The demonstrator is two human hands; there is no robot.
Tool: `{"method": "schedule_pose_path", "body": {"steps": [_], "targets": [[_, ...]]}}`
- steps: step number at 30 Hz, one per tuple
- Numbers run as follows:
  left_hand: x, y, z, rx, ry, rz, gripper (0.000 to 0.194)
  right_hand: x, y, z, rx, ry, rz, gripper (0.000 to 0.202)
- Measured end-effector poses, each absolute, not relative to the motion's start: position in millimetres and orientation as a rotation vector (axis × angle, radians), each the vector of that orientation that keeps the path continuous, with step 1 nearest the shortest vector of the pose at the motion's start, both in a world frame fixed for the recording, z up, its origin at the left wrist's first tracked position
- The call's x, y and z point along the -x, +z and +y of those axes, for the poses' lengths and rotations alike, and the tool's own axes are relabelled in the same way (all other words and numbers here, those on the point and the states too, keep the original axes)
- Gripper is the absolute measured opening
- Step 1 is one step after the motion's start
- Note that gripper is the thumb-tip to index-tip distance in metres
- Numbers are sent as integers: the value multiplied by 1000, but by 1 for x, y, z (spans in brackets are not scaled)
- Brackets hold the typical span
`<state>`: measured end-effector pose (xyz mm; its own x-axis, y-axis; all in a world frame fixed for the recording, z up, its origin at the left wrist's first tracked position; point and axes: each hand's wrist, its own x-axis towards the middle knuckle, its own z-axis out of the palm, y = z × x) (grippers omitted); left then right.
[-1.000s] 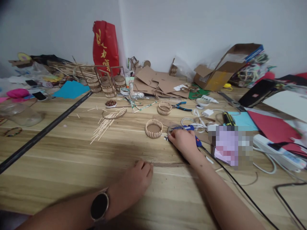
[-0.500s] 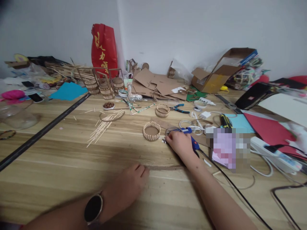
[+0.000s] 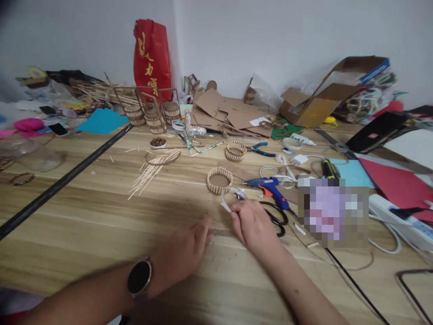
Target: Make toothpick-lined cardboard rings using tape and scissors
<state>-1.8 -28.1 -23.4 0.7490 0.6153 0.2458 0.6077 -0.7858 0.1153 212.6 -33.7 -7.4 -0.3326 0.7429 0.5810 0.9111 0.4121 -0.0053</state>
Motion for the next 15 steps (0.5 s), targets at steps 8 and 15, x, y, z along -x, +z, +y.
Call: {"method": "schedule_pose_path", "body": {"steps": [8, 15], "targets": [[-3, -19, -29, -2819, 424, 1283, 38, -194, -11, -36, 1053, -496, -2305, 17], [-4, -10, -27, -2829, 163, 1299, 20, -194, -13, -40, 1061, -557, -2350, 17]]}}
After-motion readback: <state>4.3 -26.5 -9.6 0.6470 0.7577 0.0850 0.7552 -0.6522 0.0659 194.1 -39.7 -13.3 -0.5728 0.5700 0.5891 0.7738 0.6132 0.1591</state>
